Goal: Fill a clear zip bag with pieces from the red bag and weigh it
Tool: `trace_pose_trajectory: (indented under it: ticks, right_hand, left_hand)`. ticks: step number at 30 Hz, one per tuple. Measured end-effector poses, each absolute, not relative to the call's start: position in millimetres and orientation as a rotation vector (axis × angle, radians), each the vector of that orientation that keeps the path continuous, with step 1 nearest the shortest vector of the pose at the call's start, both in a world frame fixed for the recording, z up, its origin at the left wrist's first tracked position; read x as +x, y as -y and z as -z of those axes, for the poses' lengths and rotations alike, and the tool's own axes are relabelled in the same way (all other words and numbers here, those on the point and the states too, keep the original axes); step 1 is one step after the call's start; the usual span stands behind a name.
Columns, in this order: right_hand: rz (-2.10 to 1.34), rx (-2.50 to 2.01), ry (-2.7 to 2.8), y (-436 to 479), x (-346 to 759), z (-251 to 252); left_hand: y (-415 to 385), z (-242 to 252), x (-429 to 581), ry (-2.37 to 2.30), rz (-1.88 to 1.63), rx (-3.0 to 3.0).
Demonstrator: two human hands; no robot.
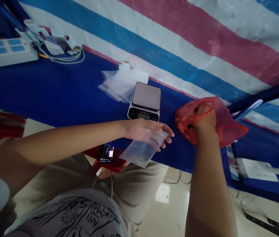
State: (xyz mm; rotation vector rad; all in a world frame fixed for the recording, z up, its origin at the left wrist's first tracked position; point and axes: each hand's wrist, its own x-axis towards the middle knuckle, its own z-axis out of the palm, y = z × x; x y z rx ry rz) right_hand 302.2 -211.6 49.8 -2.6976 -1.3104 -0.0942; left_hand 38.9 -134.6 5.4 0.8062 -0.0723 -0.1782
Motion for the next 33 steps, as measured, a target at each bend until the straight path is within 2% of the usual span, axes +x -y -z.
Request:
trace_pose_trajectory:
  ticks: [3, 6, 9, 12, 25, 33]
  right_hand:
    - [0.060, -2.714, 1.327, 198.5, 309.9, -53.9]
    - [0.174, -2.674, 1.197, 194.2, 311.3, -48.4]
    - [0.305, -2.583, 1.133, 198.7, 307.8, -40.1]
    - [0.356, -2.540, 1.186, 204.9, 304.6, -37.5]
    - [0.185, -2.454, 1.208, 212.4, 314.7, -37.9]
    - [0.237, -2.317, 1.139, 209.9, 327.6, -28.6]
  left_hand:
    - [119.9, -11.2, -11.7, -0.047, -0.030, 0.777]
    - [105.6, -14.5, -72.9, -0.251, -0.393, 0.780]
    - [100.2, -19.1, -118.8, -0.586, -0.773, 0.880]
    - [103.9, -23.9, -136.6, -0.906, -0.973, 1.041]
    - [100.5, -16.9, -138.2, -0.825, -1.094, 0.781]
    - [86.4, -2.0, -140.3, -0.480, -1.171, 0.380]
